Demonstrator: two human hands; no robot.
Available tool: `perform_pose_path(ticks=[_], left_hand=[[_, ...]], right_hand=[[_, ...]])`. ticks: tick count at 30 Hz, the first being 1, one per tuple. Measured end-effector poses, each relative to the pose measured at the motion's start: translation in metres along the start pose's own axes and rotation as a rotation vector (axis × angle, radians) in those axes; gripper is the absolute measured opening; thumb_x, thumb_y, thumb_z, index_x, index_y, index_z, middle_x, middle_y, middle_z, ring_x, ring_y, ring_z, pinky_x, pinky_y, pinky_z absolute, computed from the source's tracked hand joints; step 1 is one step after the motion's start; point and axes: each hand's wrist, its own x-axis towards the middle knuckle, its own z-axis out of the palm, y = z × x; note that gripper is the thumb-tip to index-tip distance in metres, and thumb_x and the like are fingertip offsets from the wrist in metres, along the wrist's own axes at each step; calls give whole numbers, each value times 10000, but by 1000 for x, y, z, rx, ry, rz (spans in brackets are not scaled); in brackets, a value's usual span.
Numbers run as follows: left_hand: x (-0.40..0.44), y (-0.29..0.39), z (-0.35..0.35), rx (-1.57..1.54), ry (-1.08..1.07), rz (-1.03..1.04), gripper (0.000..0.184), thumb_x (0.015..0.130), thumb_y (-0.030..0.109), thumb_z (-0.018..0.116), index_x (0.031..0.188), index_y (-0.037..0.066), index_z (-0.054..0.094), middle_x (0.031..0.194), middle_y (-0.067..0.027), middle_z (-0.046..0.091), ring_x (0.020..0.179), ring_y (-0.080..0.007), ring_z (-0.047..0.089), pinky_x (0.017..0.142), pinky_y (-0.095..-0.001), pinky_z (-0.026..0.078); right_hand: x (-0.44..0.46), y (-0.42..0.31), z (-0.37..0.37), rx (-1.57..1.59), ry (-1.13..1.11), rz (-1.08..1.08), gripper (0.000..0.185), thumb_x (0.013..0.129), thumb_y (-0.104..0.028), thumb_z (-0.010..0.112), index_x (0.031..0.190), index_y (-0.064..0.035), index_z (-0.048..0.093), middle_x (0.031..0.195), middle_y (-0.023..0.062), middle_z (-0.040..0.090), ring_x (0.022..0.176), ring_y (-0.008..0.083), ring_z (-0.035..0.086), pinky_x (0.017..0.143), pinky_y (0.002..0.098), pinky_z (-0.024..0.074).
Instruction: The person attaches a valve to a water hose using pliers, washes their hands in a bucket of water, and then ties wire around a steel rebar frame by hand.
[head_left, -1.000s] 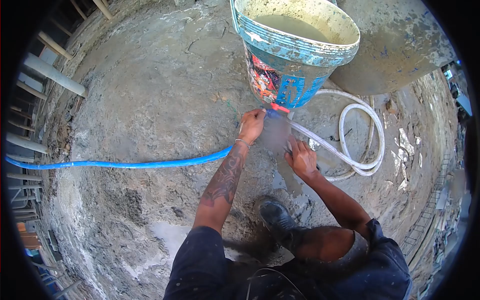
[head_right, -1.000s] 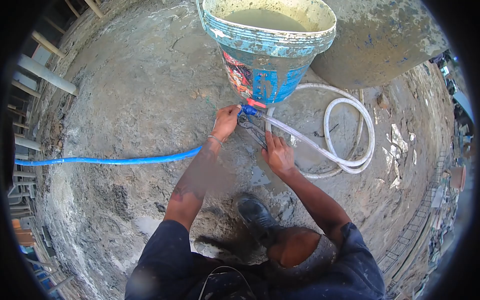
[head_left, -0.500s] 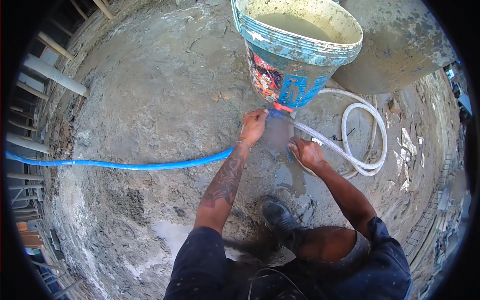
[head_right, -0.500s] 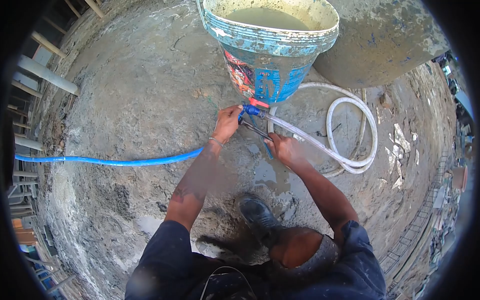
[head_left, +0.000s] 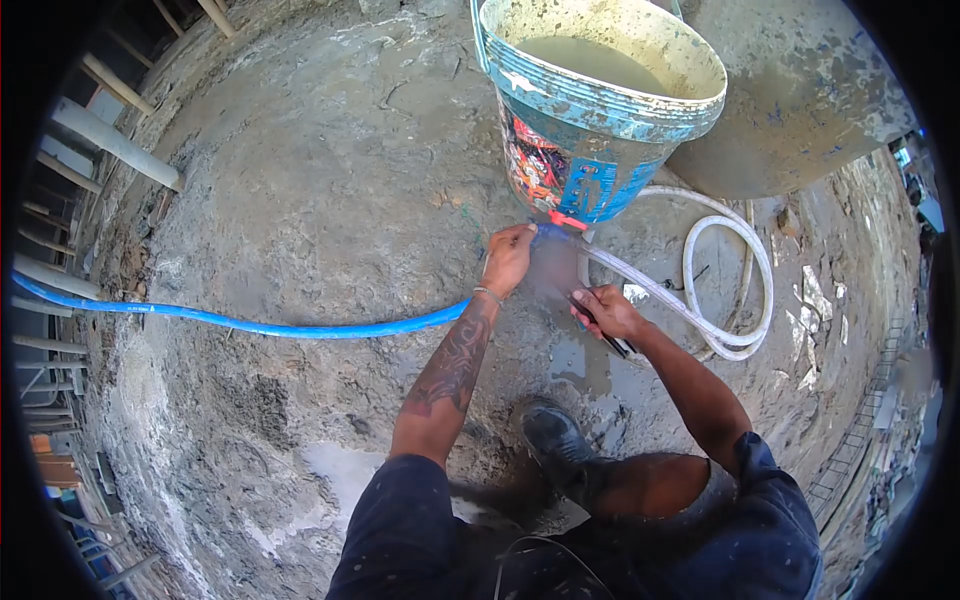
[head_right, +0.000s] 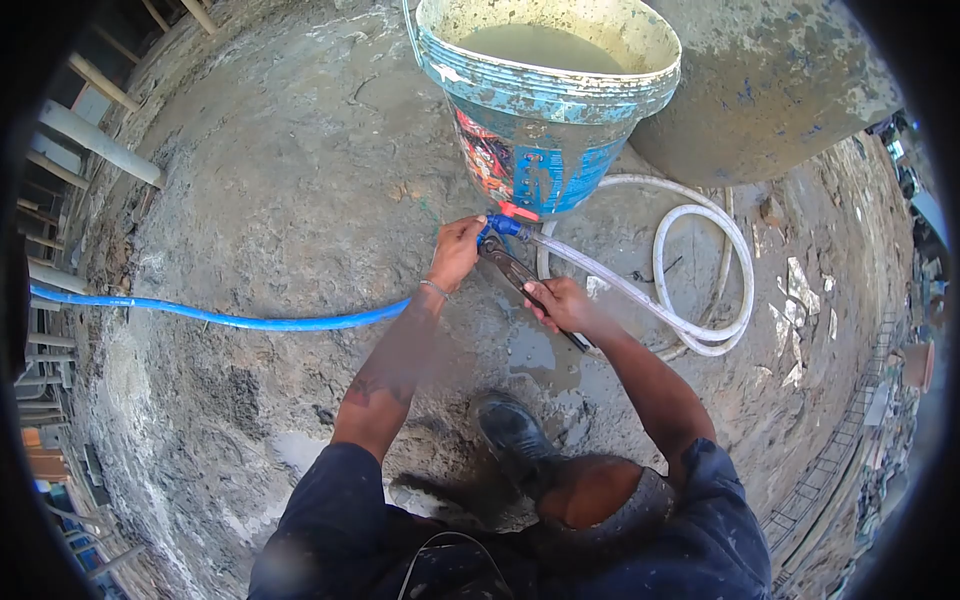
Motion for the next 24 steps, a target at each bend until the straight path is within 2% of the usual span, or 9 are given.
perform_pose_path(ticks=[2, 4, 5, 9, 11, 15, 17, 21, 24], left_hand=[[0, 1, 0, 51, 9, 57, 324, 829, 260, 537, 901, -48, 610, 797, -109, 625, 728, -153, 569, 669, -279, 442], [-2, 5, -1, 58, -80, 6, 302, 824, 263, 550, 896, -24, 613, 705, -64, 575, 614, -120, 514, 553, -258, 413], [-3, 8, -2, 69, -168, -47, 280, 819, 266, 562, 891, 0, 615, 612, -19, 524, 499, -88, 459, 436, -237, 384], [-5, 2, -7, 195, -280, -154, 252, 814, 248, 553, 887, 12, 606, 668, -39, 555, 526, -98, 505, 434, -238, 405], [1, -4, -9, -37, -297, -222, 227, 803, 214, 541, 888, 11, 598, 698, -60, 564, 532, -106, 522, 433, -242, 416], [4, -12, -14, -115, -343, -205, 200, 786, 139, 537, 938, 15, 575, 739, -59, 562, 588, -103, 535, 468, -234, 432], [3, -17, -13, 251, -396, 150, 268, 756, 70, 568, 1018, 27, 537, 816, -58, 558, 704, -110, 547, 578, -238, 462], [-1, -13, -25, 230, -421, 155, 367, 728, 38, 612, 1077, 40, 499, 873, -51, 547, 806, -116, 536, 695, -249, 459], [0, -11, -33, 247, -505, 103, 394, 714, 59, 655, 1073, 38, 496, 874, -59, 548, 832, -116, 532, 747, -256, 448]], right_hand=[[2, 6, -1, 17, -20, 18, 348, 908, -258, 437, 728, 21, 540, 550, 70, 504, 516, 174, 526, 495, 321, 401], [5, 23, -3, -475, 132, -469, 376, 895, -321, 435, 781, 11, 571, 692, 165, 547, 674, 292, 563, 605, 397, 412], [0, 27, 0, -478, 131, -468, 376, 895, -321, 435, 781, 11, 571, 692, 165, 547, 674, 292, 563, 605, 397, 412], [-21, 22, 7, -526, 216, -303, 343, 879, -296, 444, 804, 17, 564, 764, 234, 548, 734, 381, 538, 660, 441, 400], [-22, 21, 5, -614, 221, -113, 329, 873, -295, 446, 839, 9, 565, 749, 243, 559, 711, 399, 545, 648, 456, 403], [-11, 31, 4, -613, 310, -144, 342, 866, -313, 449, 854, 8, 565, 727, 243, 567, 703, 415, 550, 646, 468, 409], [-9, 37, 6, -521, 467, -282, 363, 860, -338, 459, 809, 7, 561, 727, 241, 570, 729, 408, 560, 652, 468, 422], [-10, 37, 10, -569, 509, -319, 363, 852, -349, 477, 814, 1, 566, 705, 244, 571, 730, 410, 564, 642, 478, 431], [-19, 13, 9, -697, 398, -117, 377, 847, -364, 486, 781, -4, 574, 686, 245, 571, 721, 414, 566, 633, 489, 435]])
